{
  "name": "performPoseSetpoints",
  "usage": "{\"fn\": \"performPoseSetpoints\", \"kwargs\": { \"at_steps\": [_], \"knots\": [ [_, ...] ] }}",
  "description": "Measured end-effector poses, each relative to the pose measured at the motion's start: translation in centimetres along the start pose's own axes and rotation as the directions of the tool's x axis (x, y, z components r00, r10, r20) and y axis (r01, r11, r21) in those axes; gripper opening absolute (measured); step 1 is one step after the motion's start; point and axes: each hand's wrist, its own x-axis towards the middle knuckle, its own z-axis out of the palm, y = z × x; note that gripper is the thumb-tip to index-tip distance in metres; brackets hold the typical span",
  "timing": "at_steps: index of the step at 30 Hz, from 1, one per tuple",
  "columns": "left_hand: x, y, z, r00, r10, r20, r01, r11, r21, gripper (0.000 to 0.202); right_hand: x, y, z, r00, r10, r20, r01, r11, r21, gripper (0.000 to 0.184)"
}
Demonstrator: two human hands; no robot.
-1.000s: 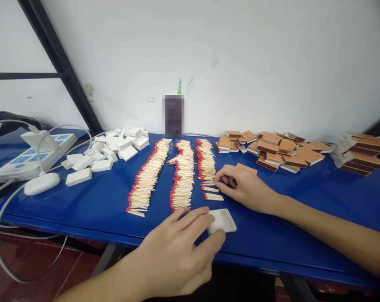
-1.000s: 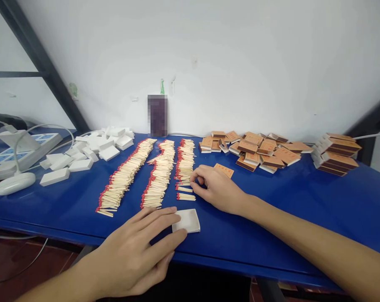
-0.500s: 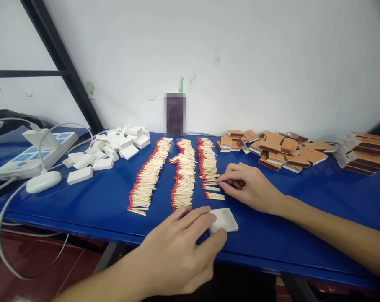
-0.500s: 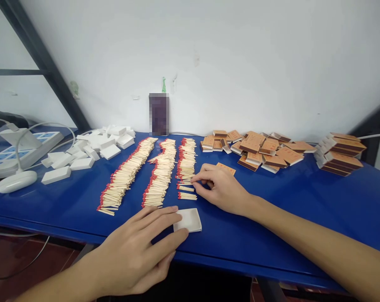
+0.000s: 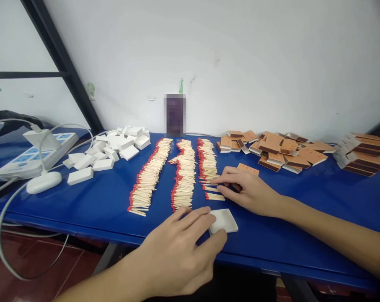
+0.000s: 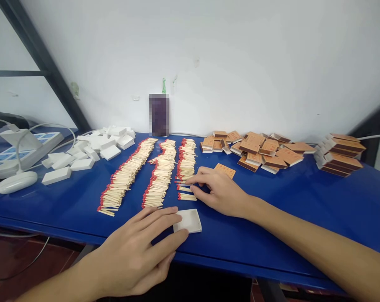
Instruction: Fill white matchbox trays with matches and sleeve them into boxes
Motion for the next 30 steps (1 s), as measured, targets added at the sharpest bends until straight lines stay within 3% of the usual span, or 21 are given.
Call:
{"fn": "performPoseSetpoints", "kwargs": {
  "at_steps": [7, 30],
  "knots": [
    [0.10, -0.11, 0.00, 1.000, 0.009, 0.004, -0.009, 1.000, -0.004, 0.035, -0.07, 0.07, -0.07, 0.998, -0.007, 0.058, 0.006, 1.000, 0.009, 0.032],
    [0.09, 0.00, -0.09, 1.000, 0.001, 0.003, -0.001, 1.000, -0.005, 0.033, -0.19, 0.13, -0.07, 0.999, -0.046, 0.012, 0.046, 0.999, 0.012, 0.030]
  ]
}}
